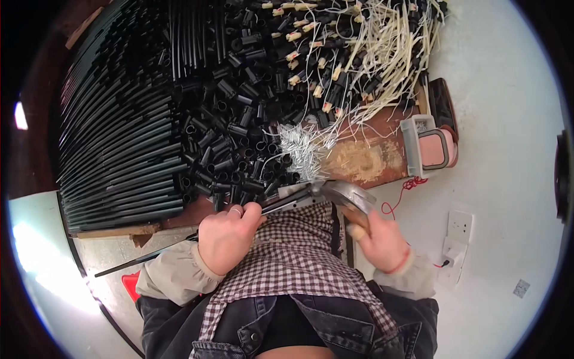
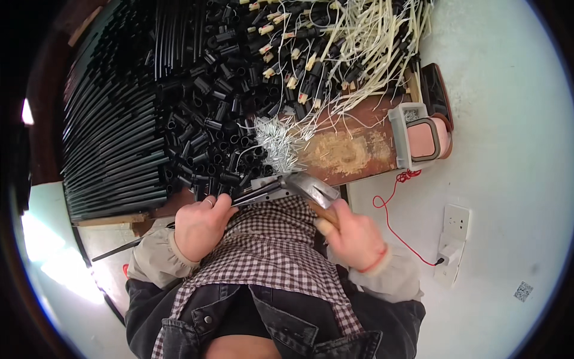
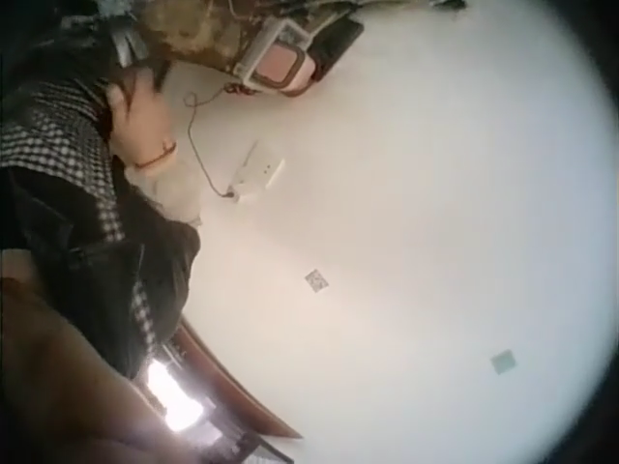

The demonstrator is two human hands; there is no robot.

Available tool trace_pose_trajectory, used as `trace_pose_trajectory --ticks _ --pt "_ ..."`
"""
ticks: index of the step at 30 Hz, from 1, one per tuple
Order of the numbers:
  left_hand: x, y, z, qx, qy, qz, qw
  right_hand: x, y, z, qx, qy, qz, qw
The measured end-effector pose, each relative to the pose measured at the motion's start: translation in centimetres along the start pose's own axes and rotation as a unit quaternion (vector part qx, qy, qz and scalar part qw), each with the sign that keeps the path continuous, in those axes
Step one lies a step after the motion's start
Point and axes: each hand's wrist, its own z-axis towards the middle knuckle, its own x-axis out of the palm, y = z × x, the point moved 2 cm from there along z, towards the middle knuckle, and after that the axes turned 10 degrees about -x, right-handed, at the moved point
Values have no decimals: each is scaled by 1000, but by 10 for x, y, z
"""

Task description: Assembling black industrial tubes with white wiring and connectors using manual insertion and a hammer.

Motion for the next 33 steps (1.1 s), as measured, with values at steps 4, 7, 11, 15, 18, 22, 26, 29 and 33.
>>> trace_pose_trajectory --ticks 4,7,11,15,18,22,26,29,33 --pt "0 1 -1 -17 20 -9 1000 1 -2 3 81 23 1 996" --pt "2 -1 -3 -22 0 -11 1000 12 -9 -6 -21 -120 55 991" --pt "-3 -2 -6 -6 7 1 1000 10 -2 6 -102 -84 -83 988" --pt "-5 9 4 17 50 -89 995 -9 -4 28 -81 -22 -120 989" --pt "-6 23 -1 61 207 -384 898 -24 -36 23 151 -84 275 946" --pt "-9 -11 4 -118 325 -639 687 -14 -12 41 -42 -134 -196 971" --pt "-5 -12 -3 -114 235 -636 726 48 35 57 -273 329 172 887" --pt "20 15 -29 -95 145 -473 864 3 37 113 -221 219 647 697" --pt "52 69 -129 -220 109 -349 904 -102 30 194 -320 -224 -72 918"
